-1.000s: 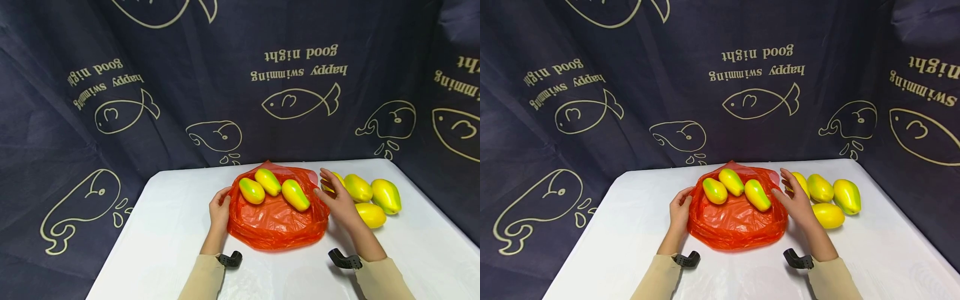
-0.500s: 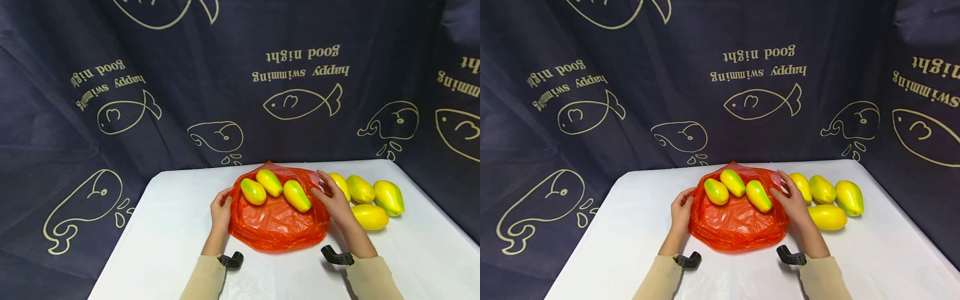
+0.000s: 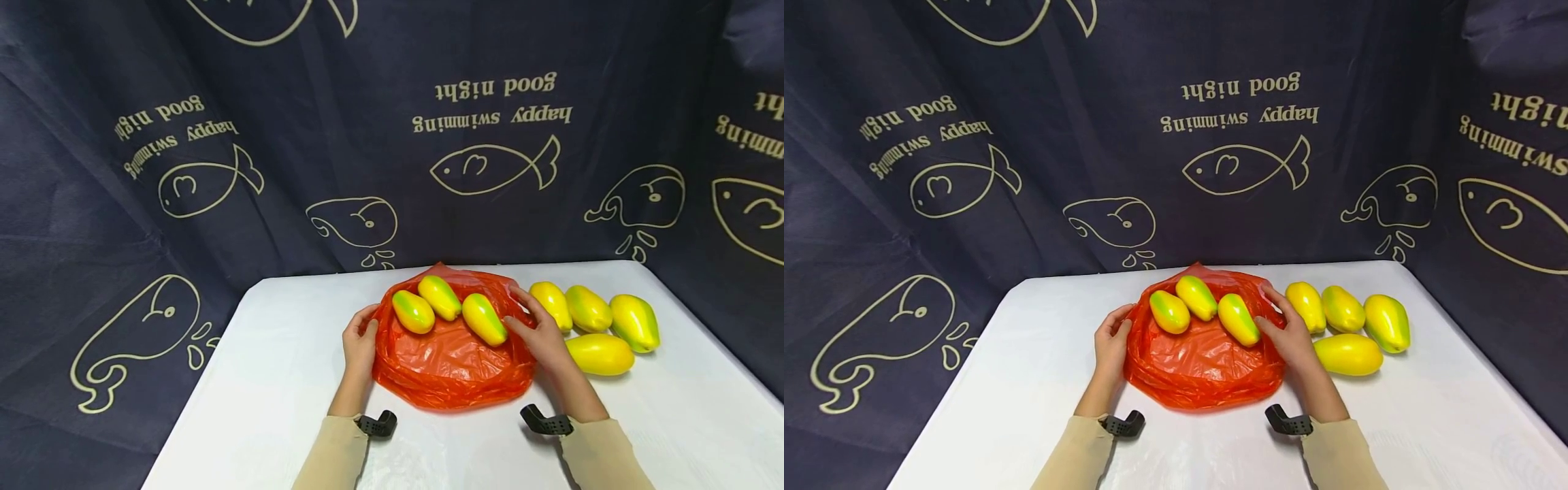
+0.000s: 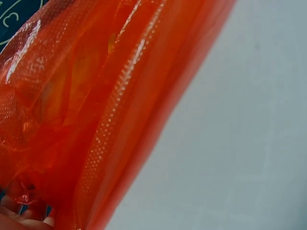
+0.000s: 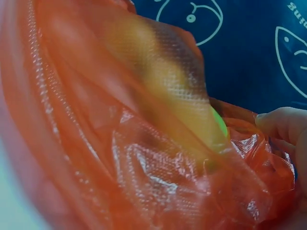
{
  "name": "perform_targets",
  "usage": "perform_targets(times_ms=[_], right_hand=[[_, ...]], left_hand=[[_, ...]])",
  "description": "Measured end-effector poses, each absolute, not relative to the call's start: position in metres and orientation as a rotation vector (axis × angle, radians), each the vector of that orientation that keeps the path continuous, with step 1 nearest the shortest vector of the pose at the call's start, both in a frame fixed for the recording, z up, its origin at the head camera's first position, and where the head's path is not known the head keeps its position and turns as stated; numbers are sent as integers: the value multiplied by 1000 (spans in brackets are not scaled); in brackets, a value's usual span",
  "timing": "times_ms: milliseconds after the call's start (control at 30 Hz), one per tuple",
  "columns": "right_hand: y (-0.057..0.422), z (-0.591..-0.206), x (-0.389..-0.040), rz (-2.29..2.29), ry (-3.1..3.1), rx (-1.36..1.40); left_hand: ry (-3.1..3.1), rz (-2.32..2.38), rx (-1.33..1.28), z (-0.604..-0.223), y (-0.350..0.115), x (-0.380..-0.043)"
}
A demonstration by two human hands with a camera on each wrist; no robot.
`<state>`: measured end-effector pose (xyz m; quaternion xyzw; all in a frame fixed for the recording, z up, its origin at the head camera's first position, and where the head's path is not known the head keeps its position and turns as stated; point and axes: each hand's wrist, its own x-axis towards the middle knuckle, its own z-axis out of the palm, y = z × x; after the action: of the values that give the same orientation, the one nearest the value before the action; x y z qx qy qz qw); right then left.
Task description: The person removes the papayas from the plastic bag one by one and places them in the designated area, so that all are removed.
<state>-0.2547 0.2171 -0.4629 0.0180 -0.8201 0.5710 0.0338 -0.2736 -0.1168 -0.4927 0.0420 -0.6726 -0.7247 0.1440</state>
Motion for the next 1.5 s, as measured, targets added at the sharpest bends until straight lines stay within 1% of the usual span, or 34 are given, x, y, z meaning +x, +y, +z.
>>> perform_targets(times_ms=[400,833,1067,1500], right_hand=[[213,-464,-253,1886,-2440,-74],[216,-461,-251,1828,-2462,-79],[217,-465,-254,1834,-2484,2],[216,-462,-251,1874,-2409,-30]], left_hand=[[-2001,-1991,115,-491,-119,-271],[-2137,-1647,-146,-463,-104,-267],[-2209,-1553,-293,-435,-98,-261],[-2373,-1472,-454,-423,-79,-275]])
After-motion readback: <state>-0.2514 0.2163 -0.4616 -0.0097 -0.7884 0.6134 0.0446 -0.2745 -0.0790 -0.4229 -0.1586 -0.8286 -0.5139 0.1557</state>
